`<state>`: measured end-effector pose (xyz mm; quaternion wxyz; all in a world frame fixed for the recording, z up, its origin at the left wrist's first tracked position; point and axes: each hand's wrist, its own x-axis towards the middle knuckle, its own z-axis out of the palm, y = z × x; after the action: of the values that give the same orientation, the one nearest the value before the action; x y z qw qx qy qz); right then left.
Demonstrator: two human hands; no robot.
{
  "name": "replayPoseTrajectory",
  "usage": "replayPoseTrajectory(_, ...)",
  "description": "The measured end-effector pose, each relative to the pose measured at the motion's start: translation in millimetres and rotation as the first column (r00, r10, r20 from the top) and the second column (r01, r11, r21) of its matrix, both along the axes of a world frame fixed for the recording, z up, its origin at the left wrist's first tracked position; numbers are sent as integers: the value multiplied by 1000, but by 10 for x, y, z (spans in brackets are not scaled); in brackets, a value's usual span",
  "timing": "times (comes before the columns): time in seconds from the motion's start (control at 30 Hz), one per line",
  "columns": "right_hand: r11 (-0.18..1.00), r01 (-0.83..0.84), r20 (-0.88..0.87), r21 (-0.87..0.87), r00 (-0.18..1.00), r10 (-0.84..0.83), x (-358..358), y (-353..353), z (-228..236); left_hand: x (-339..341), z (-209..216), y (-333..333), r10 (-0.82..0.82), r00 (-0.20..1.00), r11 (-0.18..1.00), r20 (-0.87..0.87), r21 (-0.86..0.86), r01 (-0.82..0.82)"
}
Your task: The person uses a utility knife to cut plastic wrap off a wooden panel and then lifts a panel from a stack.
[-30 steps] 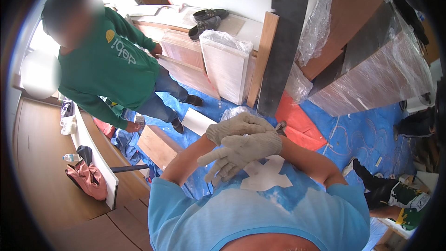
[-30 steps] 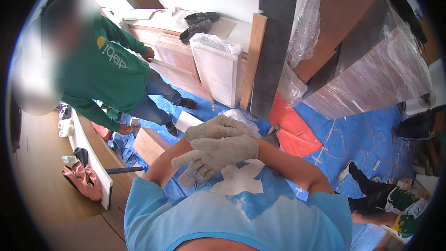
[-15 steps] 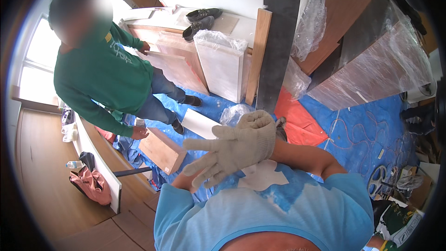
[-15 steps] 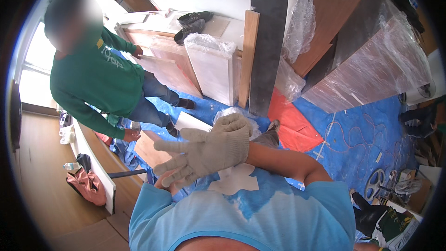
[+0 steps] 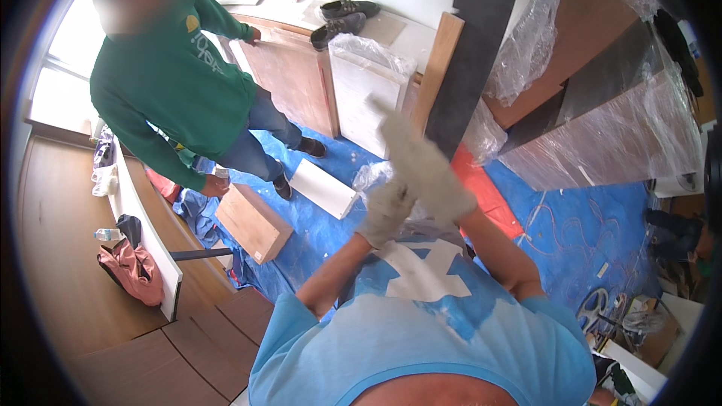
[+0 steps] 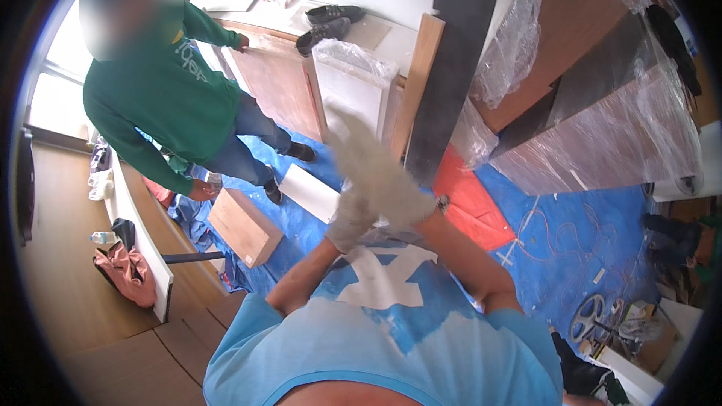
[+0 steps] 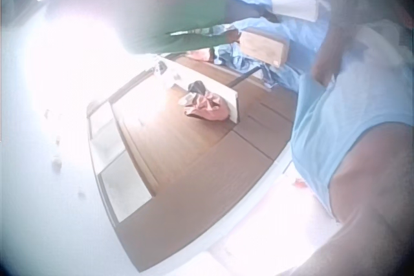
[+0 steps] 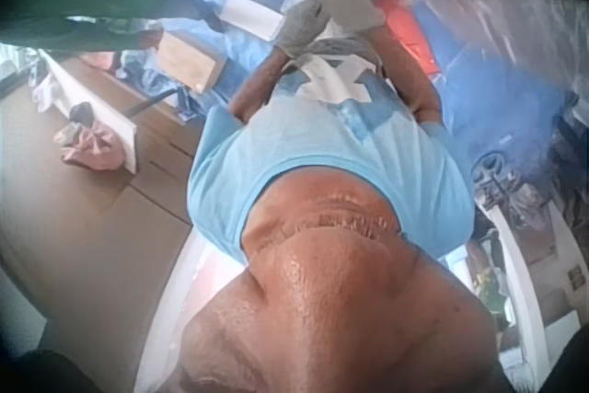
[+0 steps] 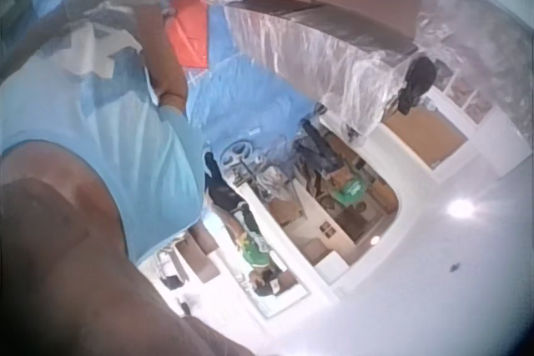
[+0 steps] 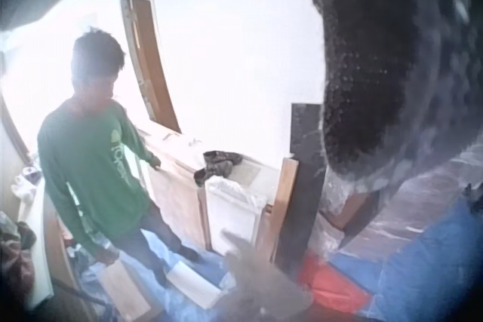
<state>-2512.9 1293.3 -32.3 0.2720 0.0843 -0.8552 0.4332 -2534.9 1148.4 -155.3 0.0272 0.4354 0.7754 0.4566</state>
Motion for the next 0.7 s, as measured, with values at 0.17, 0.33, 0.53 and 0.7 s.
replayPoseTrajectory(0.17,615,490,-115,618,830,-546,-269,302,-342,-222,1023,-40,-159,985,916,-64,-382,123)
replayPoseTrajectory(0.33,714,524,89,464,775,-626,-204,-17,-833,-296,966,-23,-346,933,733,-94,-648,207)
replayPoseTrajectory(0.53,791,471,183,391,802,-568,-128,-241,-1063,-398,755,-210,-500,862,735,-83,-567,372)
replayPoseTrajectory(0.7,899,294,123,326,929,-348,-26,-144,-1626,-337,761,-61,-583,810,724,66,-410,555)
